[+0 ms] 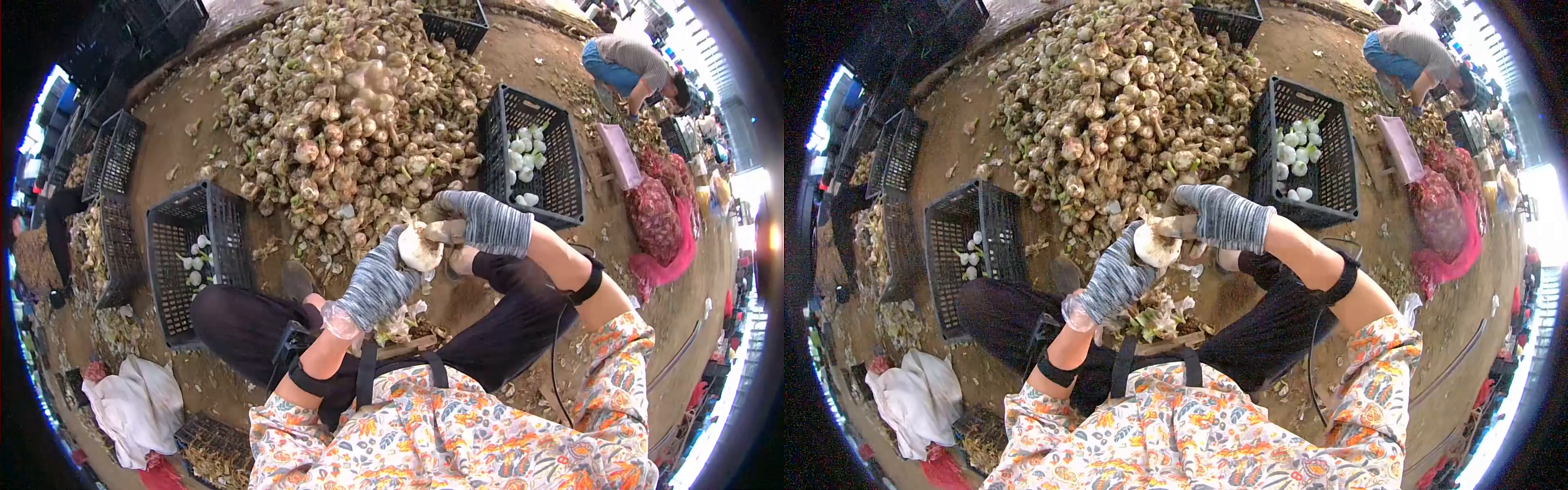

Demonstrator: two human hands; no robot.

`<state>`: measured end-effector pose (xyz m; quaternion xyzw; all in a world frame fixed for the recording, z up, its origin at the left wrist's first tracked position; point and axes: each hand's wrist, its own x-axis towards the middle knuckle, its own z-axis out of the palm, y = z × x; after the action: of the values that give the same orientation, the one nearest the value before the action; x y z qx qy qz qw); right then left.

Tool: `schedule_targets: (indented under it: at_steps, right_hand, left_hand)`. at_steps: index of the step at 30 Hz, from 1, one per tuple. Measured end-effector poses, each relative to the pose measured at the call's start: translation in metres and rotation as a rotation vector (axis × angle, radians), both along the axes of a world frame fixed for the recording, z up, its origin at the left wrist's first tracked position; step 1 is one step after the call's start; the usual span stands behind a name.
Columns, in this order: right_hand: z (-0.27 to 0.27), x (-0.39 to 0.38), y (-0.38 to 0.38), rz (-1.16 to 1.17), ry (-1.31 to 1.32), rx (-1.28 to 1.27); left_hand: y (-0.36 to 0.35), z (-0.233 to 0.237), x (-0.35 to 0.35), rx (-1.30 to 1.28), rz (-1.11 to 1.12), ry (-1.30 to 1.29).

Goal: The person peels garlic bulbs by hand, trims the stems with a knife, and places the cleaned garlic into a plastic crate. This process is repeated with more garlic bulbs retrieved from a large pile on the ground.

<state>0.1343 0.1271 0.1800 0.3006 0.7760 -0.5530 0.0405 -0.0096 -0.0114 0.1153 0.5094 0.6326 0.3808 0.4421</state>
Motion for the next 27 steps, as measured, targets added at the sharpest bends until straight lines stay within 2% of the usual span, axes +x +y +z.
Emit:
schedule_targets:
  at_steps: [1,2,4,6,7,9,11,12,14,16,18,20,22,23,24,26,27]
  right_hand:
    - [0.009,0.000,0.001,-0.009,0.001,-0.031]
    - [0.008,0.003,0.003,-0.025,0.131,-0.094]
    - [0.012,-0.003,0.010,-0.001,0.041,0.044]
    - [0.021,-0.011,0.017,0.114,-0.014,0.391]
    - [0.024,-0.015,0.024,0.100,-0.067,0.408]
    - [0.032,-0.019,0.043,0.079,-0.119,0.429]
    - [0.043,-0.019,0.066,-0.030,-0.013,-0.083]
    - [0.043,-0.019,0.079,0.015,0.012,-0.052]
    - [0.041,-0.020,0.098,-0.079,-0.042,-0.013]
    - [0.045,-0.028,0.111,-0.068,-0.077,0.107]
    - [0.027,-0.037,0.131,-0.076,-0.058,0.383]
    - [0.024,-0.037,0.156,-0.135,0.003,0.023]
    - [-0.009,-0.033,0.194,-0.137,0.098,-0.101]
    - [-0.033,-0.030,0.214,-0.131,0.120,-0.003]
    - [-0.039,-0.034,0.224,-0.138,0.120,-0.012]
    - [-0.045,-0.041,0.242,-0.367,0.161,-0.287]
    - [-0.060,-0.044,0.259,-0.180,0.273,-0.019]
  left_hand:
    - [0.005,0.002,-0.001,-0.039,-0.004,-0.060]
    - [0.009,0.007,-0.002,-0.034,0.002,-0.008]
    - [0.021,0.031,-0.003,-0.049,0.006,0.123]
    - [0.035,0.062,0.002,-0.173,0.035,0.285]
    - [0.040,0.056,0.002,-0.112,0.045,0.385]
    - [0.055,0.059,-0.002,-0.055,0.048,0.388]
    - [0.070,0.065,-0.007,0.081,0.065,0.397]
    - [0.079,0.066,-0.009,0.088,0.065,0.398]
    - [0.100,0.066,-0.013,0.175,0.090,0.454]
    - [0.125,0.067,-0.015,0.204,0.100,0.517]
    - [0.151,0.069,-0.017,0.001,0.069,0.565]
    - [0.174,0.056,-0.025,0.057,0.063,0.588]
    - [0.202,0.037,-0.035,0.138,0.054,0.509]
    - [0.218,0.031,-0.038,0.172,0.043,0.504]
    - [0.233,0.025,-0.042,0.165,0.035,0.504]
    - [0.267,0.011,-0.048,0.088,0.001,0.576]
    - [0.284,-0.001,-0.050,0.091,0.008,0.622]
